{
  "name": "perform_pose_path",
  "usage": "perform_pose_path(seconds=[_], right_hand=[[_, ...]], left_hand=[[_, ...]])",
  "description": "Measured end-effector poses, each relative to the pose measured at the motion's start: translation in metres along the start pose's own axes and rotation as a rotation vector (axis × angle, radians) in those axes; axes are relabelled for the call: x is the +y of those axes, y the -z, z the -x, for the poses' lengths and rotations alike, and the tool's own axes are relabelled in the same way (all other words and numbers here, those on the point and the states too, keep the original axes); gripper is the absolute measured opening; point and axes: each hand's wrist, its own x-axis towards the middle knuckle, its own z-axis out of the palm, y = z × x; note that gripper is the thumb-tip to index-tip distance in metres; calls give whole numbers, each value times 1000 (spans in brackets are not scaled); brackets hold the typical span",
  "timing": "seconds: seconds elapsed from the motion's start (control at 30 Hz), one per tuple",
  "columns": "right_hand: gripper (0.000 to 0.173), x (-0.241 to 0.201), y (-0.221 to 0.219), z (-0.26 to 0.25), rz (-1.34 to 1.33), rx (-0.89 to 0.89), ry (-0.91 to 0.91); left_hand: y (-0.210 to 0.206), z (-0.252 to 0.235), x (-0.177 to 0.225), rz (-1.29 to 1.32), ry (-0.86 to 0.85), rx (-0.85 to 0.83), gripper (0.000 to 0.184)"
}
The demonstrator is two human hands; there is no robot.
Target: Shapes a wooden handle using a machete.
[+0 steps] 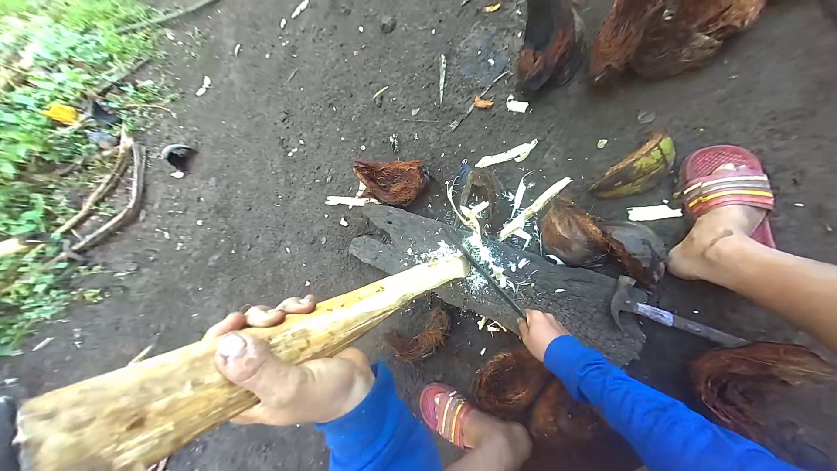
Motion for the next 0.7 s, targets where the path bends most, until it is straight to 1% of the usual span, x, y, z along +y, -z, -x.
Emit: perform_pose_path(seconds=[0.07, 0.13, 0.23, 0.3, 0.37, 0.5, 0.6, 0.7], right_hand=[[41, -10, 0, 15, -22, 1, 33], [43, -25, 1, 28, -39, 25, 112], [44, -45, 9, 43, -25, 56, 236], [44, -51, 17, 43, 13, 64, 269], [45, -44, 18, 33, 56, 63, 254], [42, -22, 15, 9, 67, 67, 202], [43, -30, 19, 16, 168, 71, 151], [43, -38, 22, 32, 196, 92, 162]], left_hand=[[1, 1, 2, -11, 14, 14, 24], [3, -1, -1, 27, 26, -19, 23], [14, -10, -7, 159, 84, -146, 20], [23, -19, -13, 233, 123, -235, 22], [32, -25, -18, 256, 145, -286, 27], [46, -30, -24, 287, 170, -261, 28], [51, -31, -26, 308, 172, -241, 25], [57, -32, -30, 334, 180, -250, 24]])
